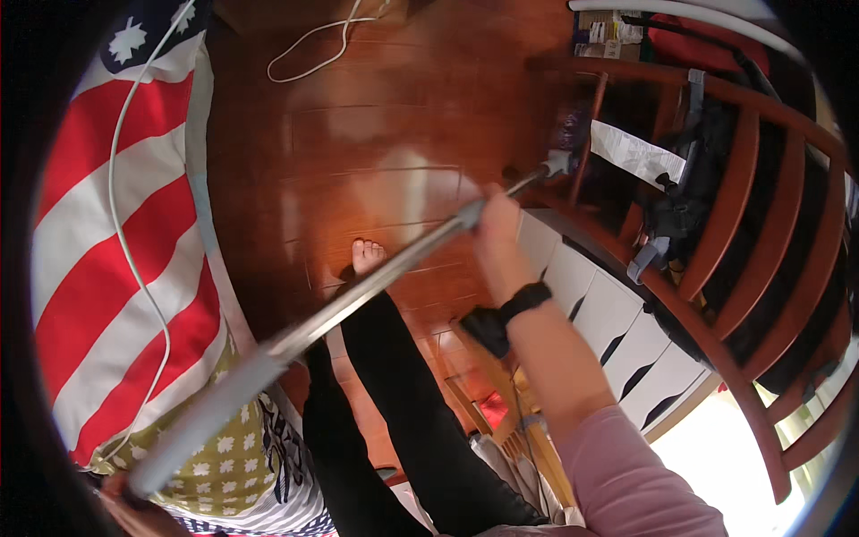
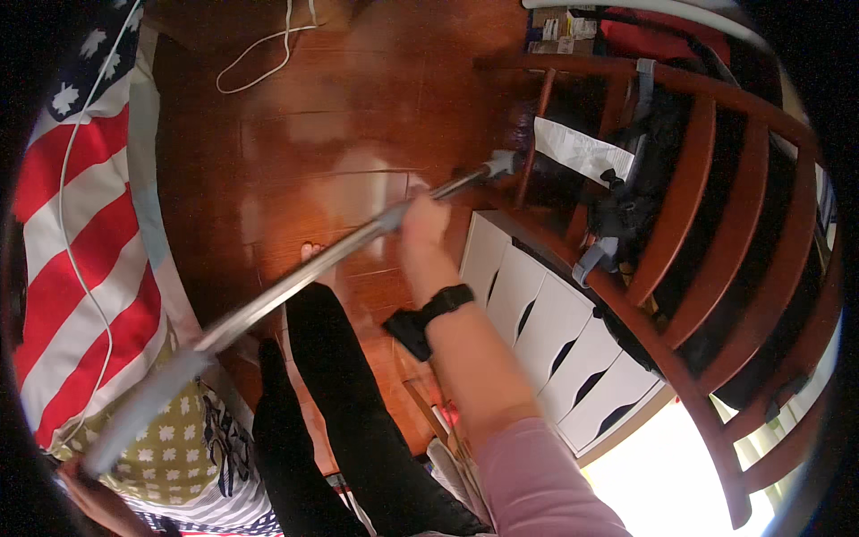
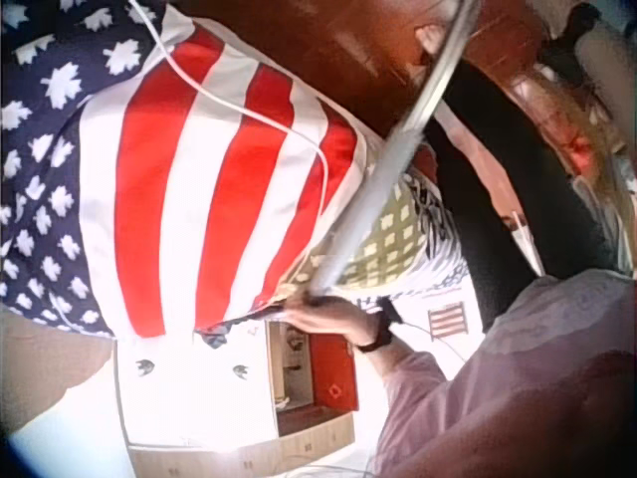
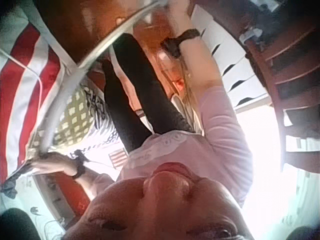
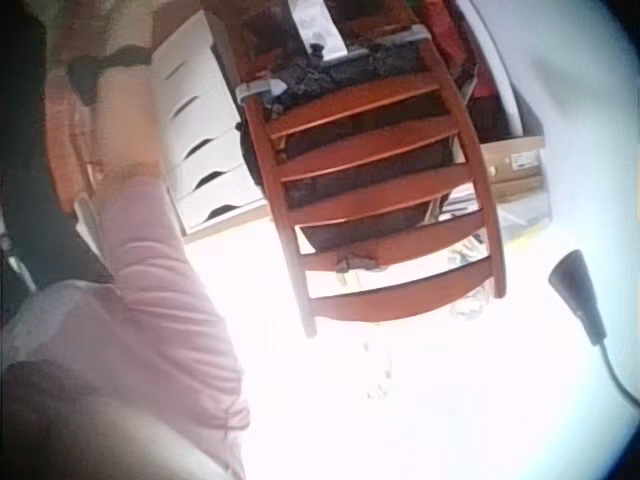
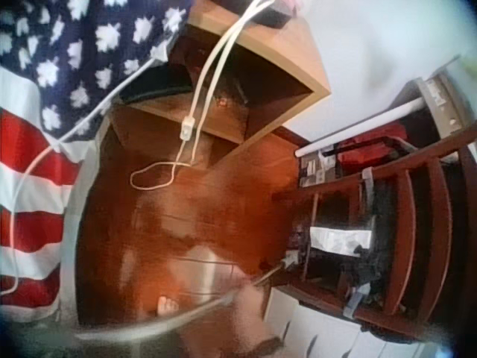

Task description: The person moves a green basin onto a washing machine, picks up a mop, and cleans the wooden floor in a bedroom, mopping around a bed and moving furniture to reach corners.

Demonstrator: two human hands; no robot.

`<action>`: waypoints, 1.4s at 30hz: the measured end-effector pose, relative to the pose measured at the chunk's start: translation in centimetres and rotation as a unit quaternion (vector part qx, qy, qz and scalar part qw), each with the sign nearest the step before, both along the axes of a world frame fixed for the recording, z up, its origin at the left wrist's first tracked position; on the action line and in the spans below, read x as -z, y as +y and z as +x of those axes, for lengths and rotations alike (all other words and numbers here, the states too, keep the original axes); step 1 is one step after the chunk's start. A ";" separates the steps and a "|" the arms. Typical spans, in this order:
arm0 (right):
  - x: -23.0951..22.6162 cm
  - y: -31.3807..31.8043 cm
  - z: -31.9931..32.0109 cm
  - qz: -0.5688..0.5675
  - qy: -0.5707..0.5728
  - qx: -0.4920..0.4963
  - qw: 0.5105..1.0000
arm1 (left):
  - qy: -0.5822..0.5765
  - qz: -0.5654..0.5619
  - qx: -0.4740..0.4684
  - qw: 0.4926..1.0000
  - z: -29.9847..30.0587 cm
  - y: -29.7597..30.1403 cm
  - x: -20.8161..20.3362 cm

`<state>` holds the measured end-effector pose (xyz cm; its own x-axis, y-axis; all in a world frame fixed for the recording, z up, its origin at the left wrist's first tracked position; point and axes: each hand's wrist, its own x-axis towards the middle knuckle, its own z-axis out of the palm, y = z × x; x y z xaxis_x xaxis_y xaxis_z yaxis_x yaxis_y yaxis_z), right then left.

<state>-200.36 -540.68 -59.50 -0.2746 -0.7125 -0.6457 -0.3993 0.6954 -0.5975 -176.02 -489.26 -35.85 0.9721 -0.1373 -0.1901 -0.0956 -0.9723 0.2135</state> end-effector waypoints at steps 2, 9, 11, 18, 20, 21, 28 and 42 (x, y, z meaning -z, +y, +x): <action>0.1 -2.5 -2.9 0.058 0.067 -0.012 0.996 | -0.031 0.066 0.010 0.997 -6.0 -3.9 0.6; 3.7 -4.9 -6.3 0.062 0.139 -0.068 0.986 | 0.096 -0.091 -0.198 0.971 -9.5 -7.7 3.6; 5.0 -6.3 -7.8 0.101 0.147 -0.059 0.982 | 0.092 -0.160 -0.199 0.962 -12.8 -8.2 4.3; 10.2 -15.3 -17.9 0.019 0.214 -0.339 0.916 | 0.143 -0.222 -0.176 0.948 -14.6 -13.9 6.6; 10.0 -7.3 -11.0 0.115 0.108 0.031 0.987 | 0.128 -0.127 -0.115 0.977 -13.6 -12.9 6.4; 8.7 -9.0 -11.2 0.097 0.109 0.026 0.989 | 0.133 -0.095 -0.066 0.984 -13.4 -13.9 6.7; 9.0 -12.2 -13.0 0.038 0.478 -0.431 0.764 | 0.253 -0.110 -0.128 0.953 -17.2 -14.4 19.3; 16.6 -12.9 -16.5 0.207 0.446 -0.639 0.592 | 0.202 -0.202 -0.333 0.898 -16.5 -5.1 27.6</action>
